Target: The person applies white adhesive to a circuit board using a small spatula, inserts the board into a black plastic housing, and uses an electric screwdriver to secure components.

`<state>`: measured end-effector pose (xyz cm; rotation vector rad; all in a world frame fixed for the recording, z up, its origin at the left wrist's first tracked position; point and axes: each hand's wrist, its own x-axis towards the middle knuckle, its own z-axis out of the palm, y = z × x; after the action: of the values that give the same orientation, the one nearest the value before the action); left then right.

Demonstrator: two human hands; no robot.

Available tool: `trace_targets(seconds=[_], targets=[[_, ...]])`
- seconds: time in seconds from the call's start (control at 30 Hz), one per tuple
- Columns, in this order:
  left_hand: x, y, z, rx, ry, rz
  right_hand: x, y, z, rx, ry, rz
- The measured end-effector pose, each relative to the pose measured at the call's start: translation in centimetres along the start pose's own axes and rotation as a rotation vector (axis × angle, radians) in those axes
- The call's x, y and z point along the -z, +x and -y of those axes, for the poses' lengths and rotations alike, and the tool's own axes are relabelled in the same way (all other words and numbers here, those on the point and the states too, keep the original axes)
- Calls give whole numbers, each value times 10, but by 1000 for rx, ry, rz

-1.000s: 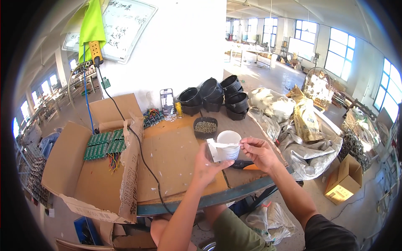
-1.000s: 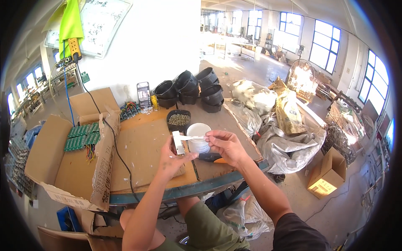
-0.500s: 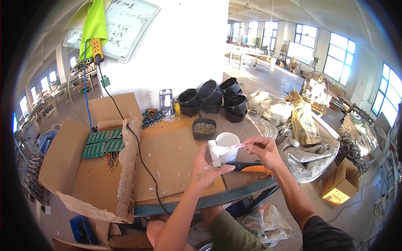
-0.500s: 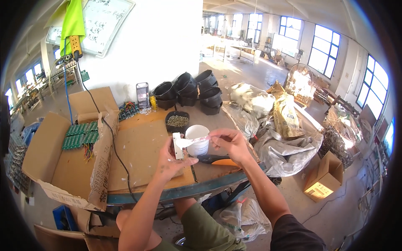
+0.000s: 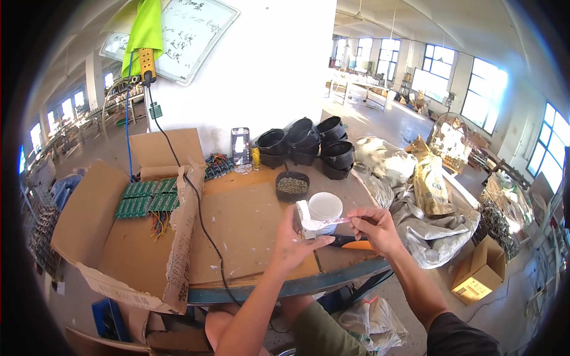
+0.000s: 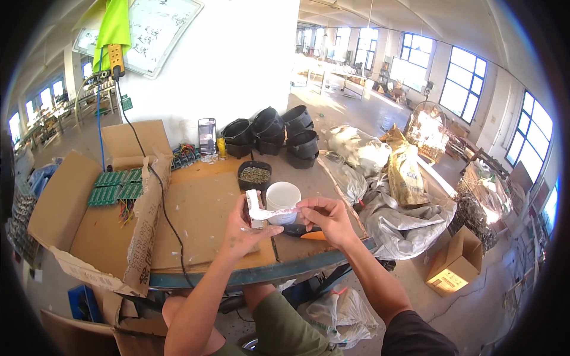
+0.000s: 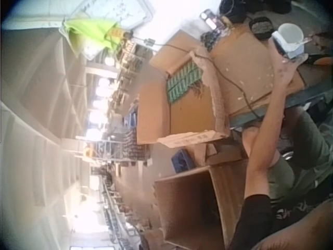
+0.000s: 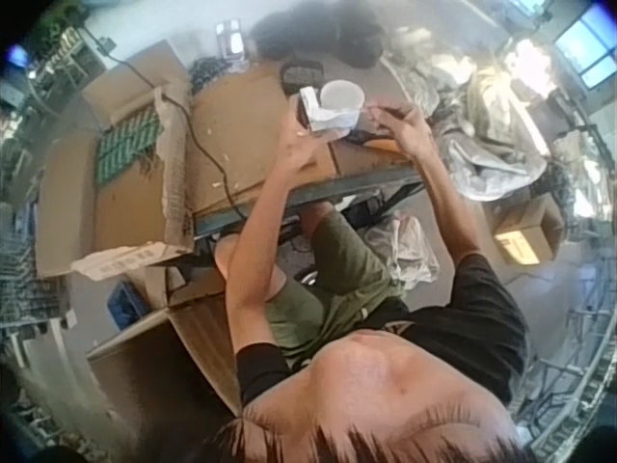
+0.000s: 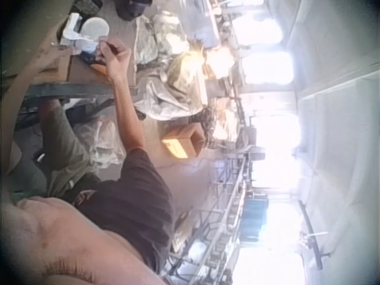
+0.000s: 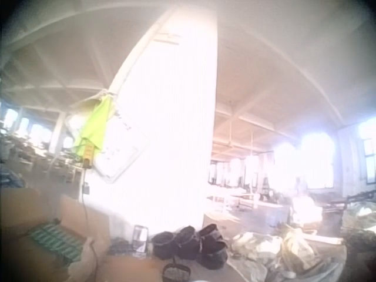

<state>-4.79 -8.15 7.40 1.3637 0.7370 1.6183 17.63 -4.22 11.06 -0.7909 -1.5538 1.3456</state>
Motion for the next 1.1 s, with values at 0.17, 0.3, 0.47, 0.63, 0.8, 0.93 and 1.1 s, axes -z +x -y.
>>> trace_targets(seconds=[0.17, 0.3, 0.47, 0.63, 0.8, 0.93, 1.1], targets=[[0, 0, 0, -47, 68, -6, -2, 12, -7, 133, -24, -43], [3, 0, -4, -75, 107, -12, -3, 5, -3, 134, -62, 9], [4, -3, -9, -27, 43, 21, 3, 6, -2, 77, -81, -11], [11, -1, -5, 81, 24, 10, 34, 20, 8, 110, -64, -83], [15, 11, 30, 180, -4, -165, 56, 55, 31, 123, -335, -71], [7, 12, 55, 232, 171, -281, 38, 78, 35, 477, -1014, 146], [-12, 24, 90, 26, 133, -312, 4, 103, 18, 749, -1484, 370]])
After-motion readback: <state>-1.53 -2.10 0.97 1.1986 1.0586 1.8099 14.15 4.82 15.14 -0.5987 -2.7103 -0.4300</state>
